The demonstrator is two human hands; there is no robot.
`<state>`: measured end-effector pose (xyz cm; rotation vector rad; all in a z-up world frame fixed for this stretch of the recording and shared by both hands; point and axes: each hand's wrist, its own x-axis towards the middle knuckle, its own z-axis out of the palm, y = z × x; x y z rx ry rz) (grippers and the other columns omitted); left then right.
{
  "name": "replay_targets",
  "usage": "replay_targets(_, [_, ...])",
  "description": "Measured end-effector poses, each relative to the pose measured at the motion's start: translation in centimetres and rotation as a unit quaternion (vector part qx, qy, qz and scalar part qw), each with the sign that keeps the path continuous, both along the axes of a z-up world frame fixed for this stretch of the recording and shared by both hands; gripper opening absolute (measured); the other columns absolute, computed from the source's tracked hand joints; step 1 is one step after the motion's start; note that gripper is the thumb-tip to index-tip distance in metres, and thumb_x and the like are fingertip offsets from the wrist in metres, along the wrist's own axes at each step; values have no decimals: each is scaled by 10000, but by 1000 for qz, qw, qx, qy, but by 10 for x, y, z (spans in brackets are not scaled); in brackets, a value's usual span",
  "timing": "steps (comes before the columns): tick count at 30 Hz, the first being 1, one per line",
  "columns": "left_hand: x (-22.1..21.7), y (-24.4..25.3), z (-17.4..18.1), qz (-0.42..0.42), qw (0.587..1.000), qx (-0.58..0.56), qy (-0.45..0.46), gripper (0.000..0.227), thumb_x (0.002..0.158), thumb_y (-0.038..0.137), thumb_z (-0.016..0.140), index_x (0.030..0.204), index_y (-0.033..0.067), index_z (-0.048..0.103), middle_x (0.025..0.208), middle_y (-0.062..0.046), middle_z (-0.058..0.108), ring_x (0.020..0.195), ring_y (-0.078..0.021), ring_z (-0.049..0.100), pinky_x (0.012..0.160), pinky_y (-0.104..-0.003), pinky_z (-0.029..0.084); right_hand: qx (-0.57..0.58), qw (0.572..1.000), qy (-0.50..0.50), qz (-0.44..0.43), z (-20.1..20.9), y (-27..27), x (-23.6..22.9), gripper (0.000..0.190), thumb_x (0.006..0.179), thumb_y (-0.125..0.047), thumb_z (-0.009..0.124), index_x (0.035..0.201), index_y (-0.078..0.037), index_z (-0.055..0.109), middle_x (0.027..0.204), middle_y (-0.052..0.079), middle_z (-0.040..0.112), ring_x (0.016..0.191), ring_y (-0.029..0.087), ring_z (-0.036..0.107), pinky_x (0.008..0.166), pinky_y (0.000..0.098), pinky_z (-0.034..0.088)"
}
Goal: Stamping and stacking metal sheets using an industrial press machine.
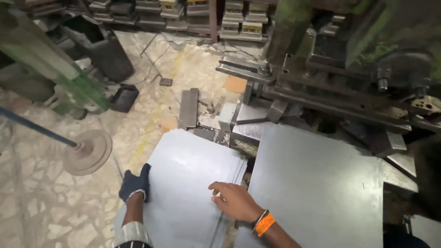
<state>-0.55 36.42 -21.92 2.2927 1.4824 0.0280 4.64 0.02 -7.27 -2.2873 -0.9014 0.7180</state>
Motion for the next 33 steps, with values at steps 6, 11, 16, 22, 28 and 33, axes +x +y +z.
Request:
replay_targets(6, [-5,-10,-21,-89,991,50,-84,570,935,500,598,1299,69,677,1227,-161,715,1116,-364,665,943,-446,518,-17,996,-91,-1,-14,0,-9,156,924,-154,568,1009,-67,666,972,61,736,778,265,671,754,420,520])
replay_targets(11, [0,3,-15,-66,997,5,-47,586,893,564,625,1145,48,738,1164,-160,738,1100,-357,675,938,-446,521,-126,965,-207,101,-44,3,-17,84,873,-94,616,829,-59,678,826,105,709,808,289,663,870,417,515])
replay_targets(16, [-5,2,40,-72,993,-55,-70,567,928,569,627,1094,31,694,1071,-232,738,1039,-439,675,900,-490,515,-41,978,-200,46,-37,1,-18,68,881,-68,550,856,-47,610,850,128,665,816,335,643,818,452,523])
replay_targets(22, [-18,25,124,-108,979,18,-173,587,918,467,695,852,-116,727,802,-253,719,761,-410,655,797,-459,511,248,940,-131,-193,9,-12,-25,185,906,-139,652,1046,-128,772,1040,19,753,910,173,700,817,323,571])
replay_targets(28, [-26,-34,209,-34,952,-166,-253,485,964,379,651,1074,-87,732,973,-230,718,875,-331,648,845,-411,526,370,834,212,-350,30,-80,-28,456,977,-306,491,1274,-19,684,1094,168,795,870,229,755,703,323,607])
replay_targets(33, [-12,-129,219,-106,886,-352,-282,480,891,169,675,1290,-95,633,1162,-200,703,990,-275,630,894,-351,506,353,751,270,-489,-6,-146,-50,800,881,-251,591,1580,-52,257,1656,201,288,1480,302,397,1197,455,340])
